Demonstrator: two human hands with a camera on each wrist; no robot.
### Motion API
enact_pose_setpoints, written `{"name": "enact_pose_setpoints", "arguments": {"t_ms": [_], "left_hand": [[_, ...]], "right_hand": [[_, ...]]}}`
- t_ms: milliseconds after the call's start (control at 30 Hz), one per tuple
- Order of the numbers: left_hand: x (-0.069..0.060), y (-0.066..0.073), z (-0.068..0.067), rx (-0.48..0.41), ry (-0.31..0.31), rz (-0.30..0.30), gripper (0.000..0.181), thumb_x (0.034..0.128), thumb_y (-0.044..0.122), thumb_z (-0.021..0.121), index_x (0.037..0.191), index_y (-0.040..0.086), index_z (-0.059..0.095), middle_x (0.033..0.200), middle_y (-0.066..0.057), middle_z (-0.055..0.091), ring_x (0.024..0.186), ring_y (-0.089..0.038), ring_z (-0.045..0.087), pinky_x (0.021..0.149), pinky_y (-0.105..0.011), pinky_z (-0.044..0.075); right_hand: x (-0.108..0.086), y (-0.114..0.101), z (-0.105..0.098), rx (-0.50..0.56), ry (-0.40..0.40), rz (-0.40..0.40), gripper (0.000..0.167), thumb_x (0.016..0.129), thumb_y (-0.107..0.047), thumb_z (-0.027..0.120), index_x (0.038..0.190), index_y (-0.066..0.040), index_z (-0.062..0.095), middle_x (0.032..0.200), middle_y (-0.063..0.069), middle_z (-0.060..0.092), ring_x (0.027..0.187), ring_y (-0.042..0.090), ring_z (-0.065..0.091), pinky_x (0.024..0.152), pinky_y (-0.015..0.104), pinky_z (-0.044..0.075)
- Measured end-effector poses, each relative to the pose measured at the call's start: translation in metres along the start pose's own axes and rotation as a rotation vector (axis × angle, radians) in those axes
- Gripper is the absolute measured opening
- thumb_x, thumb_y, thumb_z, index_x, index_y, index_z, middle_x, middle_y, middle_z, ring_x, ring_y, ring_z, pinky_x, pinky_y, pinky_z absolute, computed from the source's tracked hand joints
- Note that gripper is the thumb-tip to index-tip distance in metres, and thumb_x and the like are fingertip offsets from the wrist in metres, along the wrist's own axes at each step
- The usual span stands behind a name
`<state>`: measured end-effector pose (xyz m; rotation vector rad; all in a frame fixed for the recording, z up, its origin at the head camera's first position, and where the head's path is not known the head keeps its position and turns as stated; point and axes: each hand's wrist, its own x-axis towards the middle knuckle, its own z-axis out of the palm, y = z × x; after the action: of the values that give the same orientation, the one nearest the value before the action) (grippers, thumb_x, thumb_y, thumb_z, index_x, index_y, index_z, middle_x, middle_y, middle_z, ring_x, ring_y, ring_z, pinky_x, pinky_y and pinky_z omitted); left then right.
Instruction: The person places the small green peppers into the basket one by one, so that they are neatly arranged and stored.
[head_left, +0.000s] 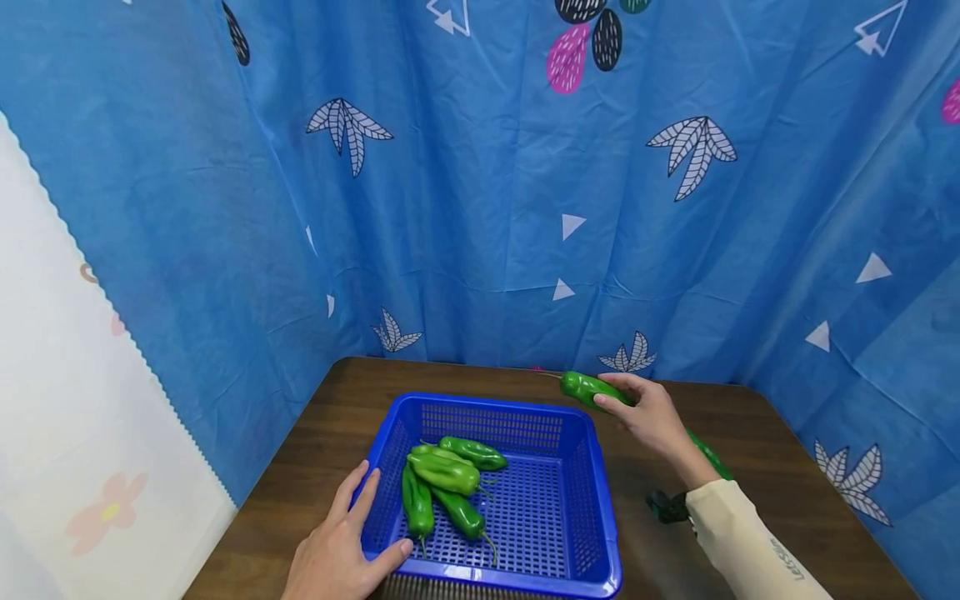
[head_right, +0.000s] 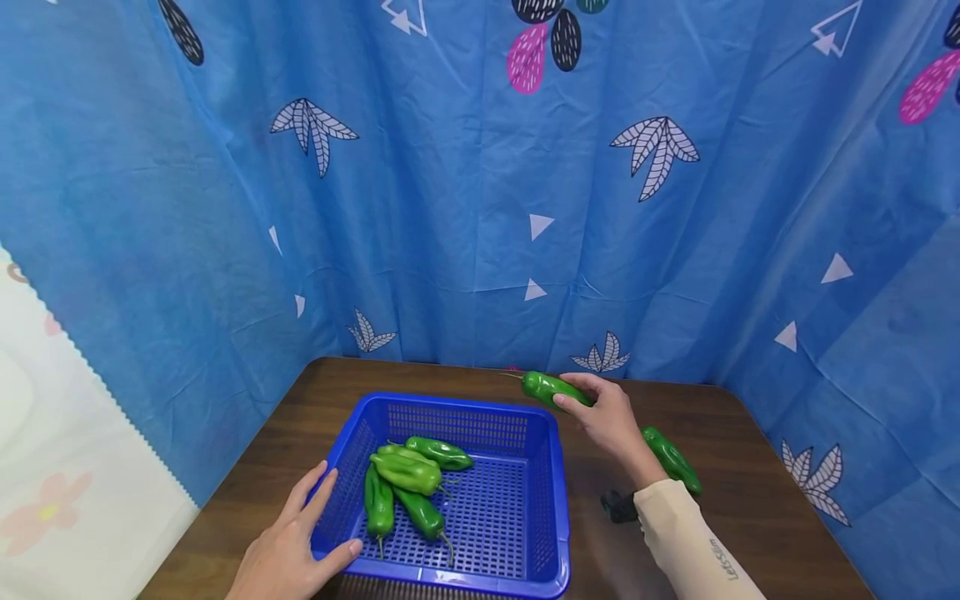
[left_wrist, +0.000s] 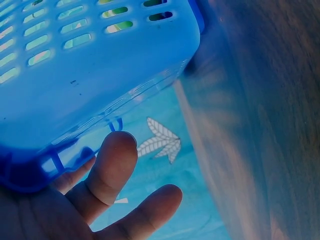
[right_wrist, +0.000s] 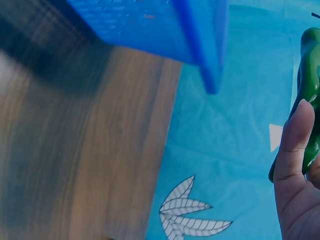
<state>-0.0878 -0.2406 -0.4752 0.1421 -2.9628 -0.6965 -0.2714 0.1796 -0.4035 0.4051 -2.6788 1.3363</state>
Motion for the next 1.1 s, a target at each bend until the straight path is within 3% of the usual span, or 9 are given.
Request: {"name": "enact_pose_setpoints", "arguments": {"t_ms": [133,367,500,733,1100], "left_hand": [[0.0,0.0,0.0,0.002,-0.004,-0.001,0.108,0.0725,0.081,0.066,0.156,0.018,0.038,0.164,0.003,0.022,0.096,-0.025,0.071,0.055,-0.039,0.049],[0.0,0.0,0.0,0.003,-0.005,-0.006,0.108,0.0721,0.081,0.066,0.156,0.019,0.039,0.164,0.003,0.023,0.098,-0.026,0.071,0.057,-0.04,0.051],[0.0,0.0,0.0,0.001,0.0,-0.004,0.108,0.0722,0.081,0.066,0.156,0.019,0.039,0.164,0.003,0.023,0.095,-0.025,0.071,0.056,-0.039,0.05],[0.0,0.0,0.001,0.002,0.005,0.001,0.108,0.0724,0.081,0.066,0.156,0.019,0.038,0.164,0.003,0.023,0.094,-0.024,0.071,0.054,-0.038,0.049],[0.001,-0.001,0.001,0.001,-0.009,-0.009,0.108,0.0722,0.081,0.066,0.156,0.019,0.038,0.164,0.003,0.022,0.098,-0.026,0.07,0.058,-0.042,0.052]], "right_hand": [[0.003,-0.008,0.005,0.019,-0.018,-0.014,0.051,0.093,-0.041,0.071,0.134,-0.012,0.063,0.121,0.016,0.069,0.074,0.018,0.063,0.062,0.034,0.056],[0.005,-0.021,0.016,0.077,-0.054,-0.01,0.049,0.093,-0.039,0.071,0.134,-0.013,0.063,0.127,0.015,0.067,0.095,0.023,0.067,0.067,0.034,0.059],[0.007,-0.026,0.025,0.094,-0.073,0.0,0.048,0.093,-0.037,0.071,0.134,-0.014,0.063,0.126,0.014,0.067,0.094,0.023,0.067,0.068,0.037,0.059],[0.011,-0.032,0.042,0.137,-0.091,-0.017,0.044,0.093,-0.031,0.073,0.132,-0.013,0.065,0.125,0.016,0.067,0.094,0.023,0.066,0.064,0.032,0.057],[0.014,-0.045,0.068,0.176,-0.115,-0.016,0.041,0.091,-0.026,0.075,0.13,-0.015,0.066,0.127,0.013,0.067,0.087,0.02,0.063,0.065,0.042,0.058]]}}
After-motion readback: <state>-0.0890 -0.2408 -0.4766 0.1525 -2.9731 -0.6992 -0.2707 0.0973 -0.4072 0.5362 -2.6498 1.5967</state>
